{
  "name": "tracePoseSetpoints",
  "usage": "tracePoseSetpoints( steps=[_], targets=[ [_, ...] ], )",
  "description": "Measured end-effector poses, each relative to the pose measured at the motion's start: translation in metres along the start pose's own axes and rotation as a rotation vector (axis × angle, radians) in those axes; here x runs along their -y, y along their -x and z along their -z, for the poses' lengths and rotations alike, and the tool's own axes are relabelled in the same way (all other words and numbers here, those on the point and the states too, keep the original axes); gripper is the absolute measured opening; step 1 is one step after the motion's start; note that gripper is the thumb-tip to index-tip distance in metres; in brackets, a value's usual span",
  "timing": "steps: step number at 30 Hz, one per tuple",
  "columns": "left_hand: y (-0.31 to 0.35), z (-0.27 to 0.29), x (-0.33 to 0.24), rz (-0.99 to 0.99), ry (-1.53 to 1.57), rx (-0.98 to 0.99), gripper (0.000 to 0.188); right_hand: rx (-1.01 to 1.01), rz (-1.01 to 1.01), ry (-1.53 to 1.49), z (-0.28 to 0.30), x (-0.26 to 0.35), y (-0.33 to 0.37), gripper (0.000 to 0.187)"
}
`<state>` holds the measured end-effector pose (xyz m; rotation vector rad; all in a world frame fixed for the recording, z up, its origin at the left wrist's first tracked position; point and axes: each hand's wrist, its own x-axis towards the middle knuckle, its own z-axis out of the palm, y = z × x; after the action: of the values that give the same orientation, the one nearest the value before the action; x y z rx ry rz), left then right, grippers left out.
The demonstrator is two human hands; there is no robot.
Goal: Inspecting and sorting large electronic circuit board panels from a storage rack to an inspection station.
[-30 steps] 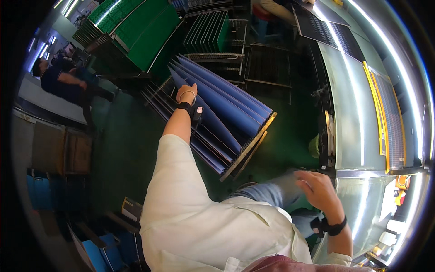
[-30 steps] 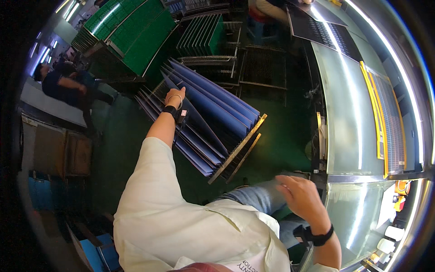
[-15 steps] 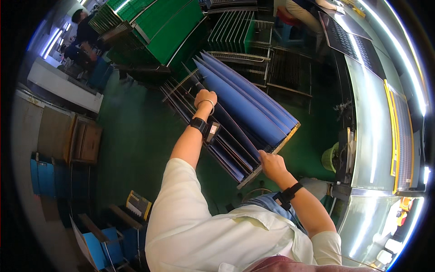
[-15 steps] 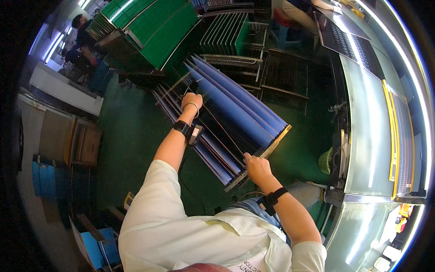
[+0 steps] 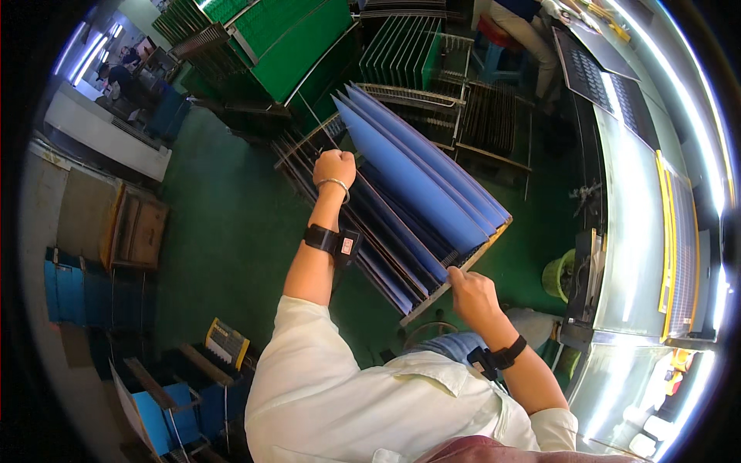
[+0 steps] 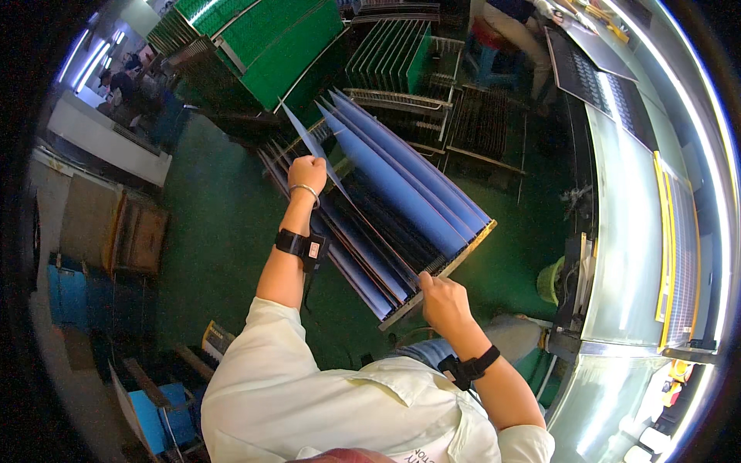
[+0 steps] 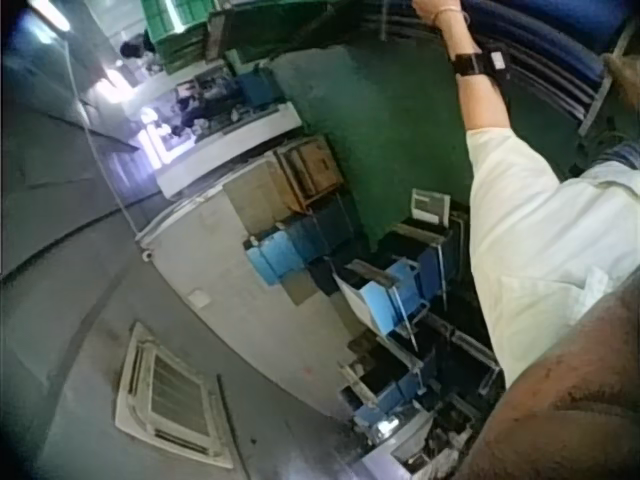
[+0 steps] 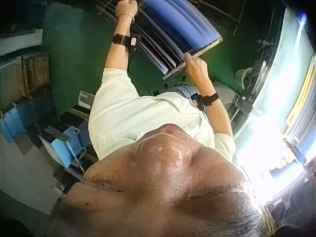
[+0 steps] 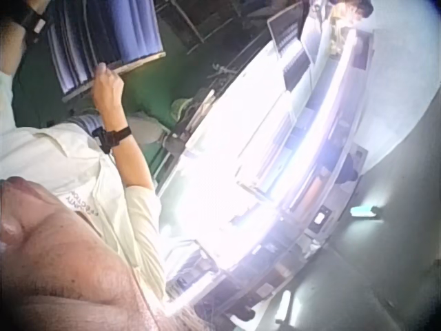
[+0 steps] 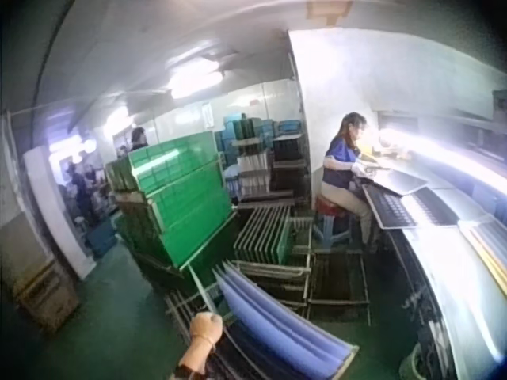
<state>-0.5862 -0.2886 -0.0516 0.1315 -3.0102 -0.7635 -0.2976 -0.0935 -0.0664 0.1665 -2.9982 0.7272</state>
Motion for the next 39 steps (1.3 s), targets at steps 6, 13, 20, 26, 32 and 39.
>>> tracePoseSetpoints(
  steps=[6,13,20,26,32,39],
  targets=[
    [-0.022,0.013,0.012,0.045,0.01,0.073,0.036,-0.008,0.05,-0.015,0.014,0.012,-0.005,0.013],
    [-0.113,0.014,0.025,0.074,-0.053,0.148,0.048,0.063,0.041,0.052,0.015,0.02,-0.012,0.012],
    [-0.118,0.027,-0.005,-0.057,-0.195,0.077,0.039,0.018,0.007,0.003,0.025,0.011,-0.002,0.013],
    [-0.118,0.071,-0.024,0.088,-0.244,-0.15,0.047,-0.015,0.031,-0.07,0.017,0.013,0.003,0.022],
    [-0.13,0.039,0.016,0.222,-0.003,0.339,0.051,-0.041,-0.007,0.034,0.017,0.017,0.0,0.013],
    [-0.133,0.054,-0.007,0.169,-0.093,-0.02,0.043,-0.139,0.042,-0.067,0.045,0.037,0.0,0.015]
  ],
)
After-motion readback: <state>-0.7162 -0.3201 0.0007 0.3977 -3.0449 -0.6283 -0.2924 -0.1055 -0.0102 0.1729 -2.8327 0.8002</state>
